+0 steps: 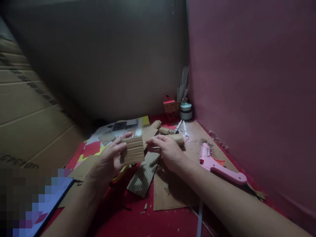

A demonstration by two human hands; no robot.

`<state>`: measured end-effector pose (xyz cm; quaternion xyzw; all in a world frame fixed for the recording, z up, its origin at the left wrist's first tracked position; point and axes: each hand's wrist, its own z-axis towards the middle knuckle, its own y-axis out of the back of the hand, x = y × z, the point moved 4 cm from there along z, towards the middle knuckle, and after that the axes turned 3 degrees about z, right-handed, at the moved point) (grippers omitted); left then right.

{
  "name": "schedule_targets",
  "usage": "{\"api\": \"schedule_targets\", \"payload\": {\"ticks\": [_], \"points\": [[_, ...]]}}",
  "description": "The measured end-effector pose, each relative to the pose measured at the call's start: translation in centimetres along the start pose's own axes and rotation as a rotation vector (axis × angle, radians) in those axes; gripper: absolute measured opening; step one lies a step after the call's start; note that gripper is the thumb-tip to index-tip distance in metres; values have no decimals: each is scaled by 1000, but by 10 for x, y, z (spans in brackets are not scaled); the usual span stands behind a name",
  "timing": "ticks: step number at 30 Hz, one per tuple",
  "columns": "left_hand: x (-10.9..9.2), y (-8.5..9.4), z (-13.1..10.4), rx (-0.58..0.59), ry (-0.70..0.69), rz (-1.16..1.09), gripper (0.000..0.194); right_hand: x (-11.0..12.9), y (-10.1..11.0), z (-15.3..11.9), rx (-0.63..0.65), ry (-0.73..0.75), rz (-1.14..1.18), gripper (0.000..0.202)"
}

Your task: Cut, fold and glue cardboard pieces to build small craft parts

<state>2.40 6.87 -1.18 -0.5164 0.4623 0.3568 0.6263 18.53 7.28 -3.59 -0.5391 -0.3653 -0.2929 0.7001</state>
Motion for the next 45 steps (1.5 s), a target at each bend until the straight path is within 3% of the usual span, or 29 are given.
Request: {"api": "schedule_targets", "payload": {"ticks": [10,16,22,31,38,45], "points": [[10,7,8,-19,182,-277,39,-2,12,8,-134,-18,-70,16],[12,5,8,19,302,-371,40,-3,6,7,-55,-37,-51,15],[9,-2,6,167,339,-395,44,-5,5,7,-5,-43,-73,21],[12,-2,4,245,317,-341,48,-4,4,6,-17,-44,-64,21],[14,-3,4,158,260,-369,42,-3,6,6,-54,-40,-21,20],[12,-3,7,116,116,-376,32,0,9,7,-129,-7,48,19]]}}
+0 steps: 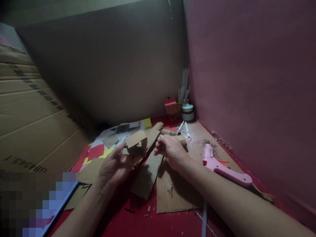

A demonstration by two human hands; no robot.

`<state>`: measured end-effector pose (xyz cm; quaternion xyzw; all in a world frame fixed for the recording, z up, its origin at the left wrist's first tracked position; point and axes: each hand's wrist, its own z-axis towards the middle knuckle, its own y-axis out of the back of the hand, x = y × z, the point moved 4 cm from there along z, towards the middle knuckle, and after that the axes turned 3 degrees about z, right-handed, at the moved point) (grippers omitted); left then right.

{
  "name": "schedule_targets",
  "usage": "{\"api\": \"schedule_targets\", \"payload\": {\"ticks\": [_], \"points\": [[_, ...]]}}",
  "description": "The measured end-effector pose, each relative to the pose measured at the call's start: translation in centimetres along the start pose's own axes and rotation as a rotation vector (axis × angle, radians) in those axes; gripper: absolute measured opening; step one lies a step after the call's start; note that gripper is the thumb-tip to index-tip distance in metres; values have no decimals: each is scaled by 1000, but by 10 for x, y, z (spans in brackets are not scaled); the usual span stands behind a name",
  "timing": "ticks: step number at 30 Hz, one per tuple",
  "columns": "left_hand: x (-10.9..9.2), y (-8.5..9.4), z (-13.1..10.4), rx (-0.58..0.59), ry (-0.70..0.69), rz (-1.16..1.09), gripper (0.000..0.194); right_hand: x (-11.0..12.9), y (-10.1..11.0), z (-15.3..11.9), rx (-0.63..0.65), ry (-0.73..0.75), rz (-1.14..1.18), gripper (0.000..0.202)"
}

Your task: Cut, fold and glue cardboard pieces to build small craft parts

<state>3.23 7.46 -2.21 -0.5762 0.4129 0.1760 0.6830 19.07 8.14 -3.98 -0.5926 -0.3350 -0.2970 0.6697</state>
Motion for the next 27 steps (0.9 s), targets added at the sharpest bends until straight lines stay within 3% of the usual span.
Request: {"api": "schedule_targets", "payload": {"ticks": [3,8,16,27], "points": [[-1,1,0,-22,-38,42,28,0,0,0,-11,-3,7,19],[1,-1,-1,39,-77,213,16,1,2,0,-16,25,-24,18],[4,5,-1,-78,-141,435,17,2,5,2,-37,46,-51,22],[4,-3,-5,-133,17,1019,30,1,12,4,-122,46,-69,19]]}}
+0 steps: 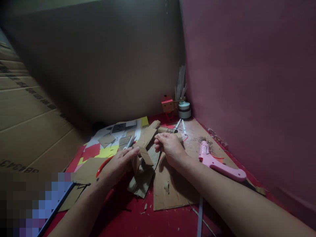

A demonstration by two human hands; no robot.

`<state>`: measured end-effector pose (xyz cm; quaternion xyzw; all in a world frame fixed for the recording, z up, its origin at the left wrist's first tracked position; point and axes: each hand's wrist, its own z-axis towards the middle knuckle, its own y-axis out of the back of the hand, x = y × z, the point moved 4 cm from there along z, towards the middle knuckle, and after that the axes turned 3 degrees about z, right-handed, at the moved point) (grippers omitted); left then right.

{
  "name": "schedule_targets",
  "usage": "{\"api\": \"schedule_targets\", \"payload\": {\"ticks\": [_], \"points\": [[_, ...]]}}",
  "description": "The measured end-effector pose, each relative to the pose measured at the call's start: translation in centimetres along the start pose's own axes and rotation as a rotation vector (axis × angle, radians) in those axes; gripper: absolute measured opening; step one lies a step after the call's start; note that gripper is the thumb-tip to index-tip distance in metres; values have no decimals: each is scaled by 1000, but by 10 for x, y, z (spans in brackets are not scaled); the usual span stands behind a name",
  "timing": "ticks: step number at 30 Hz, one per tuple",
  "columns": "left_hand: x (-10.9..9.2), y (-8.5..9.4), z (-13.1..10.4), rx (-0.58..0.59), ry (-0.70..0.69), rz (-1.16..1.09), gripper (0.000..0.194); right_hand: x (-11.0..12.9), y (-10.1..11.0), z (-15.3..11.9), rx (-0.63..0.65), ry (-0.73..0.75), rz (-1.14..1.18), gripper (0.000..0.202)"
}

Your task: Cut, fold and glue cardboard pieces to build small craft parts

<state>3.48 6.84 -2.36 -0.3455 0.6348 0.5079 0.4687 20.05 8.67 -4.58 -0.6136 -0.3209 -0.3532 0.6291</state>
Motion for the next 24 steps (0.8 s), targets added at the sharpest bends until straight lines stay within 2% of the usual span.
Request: {"api": "schedule_targets", "payload": {"ticks": [3,6,8,9,13,18,24], "points": [[-4,2,1,-27,-54,170,27,1,-1,0,10,-8,2,15],[-11,9,0,-226,-253,267,17,1,-5,-2,93,-50,-1,14],[-17,13,-6,-375,-413,207,19,0,-10,-6,190,-111,-8,17],[-19,13,-9,-408,-467,149,20,-1,-13,-9,245,-149,-13,19],[-23,2,-21,-348,-523,7,17,-4,-22,-22,393,-284,-52,23],[-26,-12,-28,-251,-618,140,14,-6,-27,-31,489,-335,-68,21],[-29,-14,-34,-282,-696,294,13,-9,-25,-32,500,-391,-59,21]]}}
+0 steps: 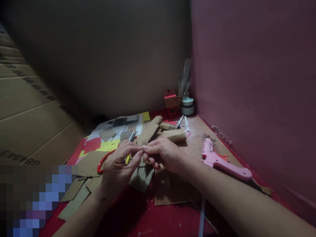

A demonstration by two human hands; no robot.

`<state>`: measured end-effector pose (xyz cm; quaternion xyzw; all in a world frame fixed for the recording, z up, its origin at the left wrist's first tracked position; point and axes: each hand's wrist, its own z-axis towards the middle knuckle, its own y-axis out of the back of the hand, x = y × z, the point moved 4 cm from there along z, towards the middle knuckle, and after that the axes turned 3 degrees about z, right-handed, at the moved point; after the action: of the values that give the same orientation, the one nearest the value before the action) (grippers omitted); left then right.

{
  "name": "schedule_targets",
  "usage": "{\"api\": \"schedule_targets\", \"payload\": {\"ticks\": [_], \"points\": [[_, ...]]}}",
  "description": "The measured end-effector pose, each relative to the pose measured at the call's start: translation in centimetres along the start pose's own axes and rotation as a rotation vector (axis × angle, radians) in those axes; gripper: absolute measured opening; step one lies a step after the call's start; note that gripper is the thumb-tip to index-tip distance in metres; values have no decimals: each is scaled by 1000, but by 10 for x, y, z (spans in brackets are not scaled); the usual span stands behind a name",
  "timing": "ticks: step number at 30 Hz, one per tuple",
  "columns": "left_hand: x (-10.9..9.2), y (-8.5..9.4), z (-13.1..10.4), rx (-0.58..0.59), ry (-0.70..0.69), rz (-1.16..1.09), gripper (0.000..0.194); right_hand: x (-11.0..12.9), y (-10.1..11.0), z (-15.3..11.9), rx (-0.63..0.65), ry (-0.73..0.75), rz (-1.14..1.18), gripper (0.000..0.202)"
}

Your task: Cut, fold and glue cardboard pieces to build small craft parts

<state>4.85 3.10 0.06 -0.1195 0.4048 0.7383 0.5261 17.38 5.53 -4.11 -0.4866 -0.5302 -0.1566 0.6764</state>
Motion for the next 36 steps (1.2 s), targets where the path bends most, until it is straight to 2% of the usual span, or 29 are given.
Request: {"api": "schedule_targets", "payload": {"ticks": [7,14,20,25,28,33,36], "points": [[-10,-1,-3,8,-155,107,13,0,-2,-2,80,-75,-20,16],[-15,1,0,41,-321,192,12,-4,1,1,167,-184,35,21],[-7,3,2,76,-159,56,14,0,-2,0,69,-118,-1,21],[-10,3,0,118,-154,1,14,1,7,4,-26,-47,13,25],[-7,5,0,121,-90,-28,13,4,6,5,27,-28,54,23],[-2,6,1,109,-32,-66,28,2,2,3,113,-61,95,22],[1,4,0,80,34,-100,13,2,2,3,130,-40,118,22]]}}
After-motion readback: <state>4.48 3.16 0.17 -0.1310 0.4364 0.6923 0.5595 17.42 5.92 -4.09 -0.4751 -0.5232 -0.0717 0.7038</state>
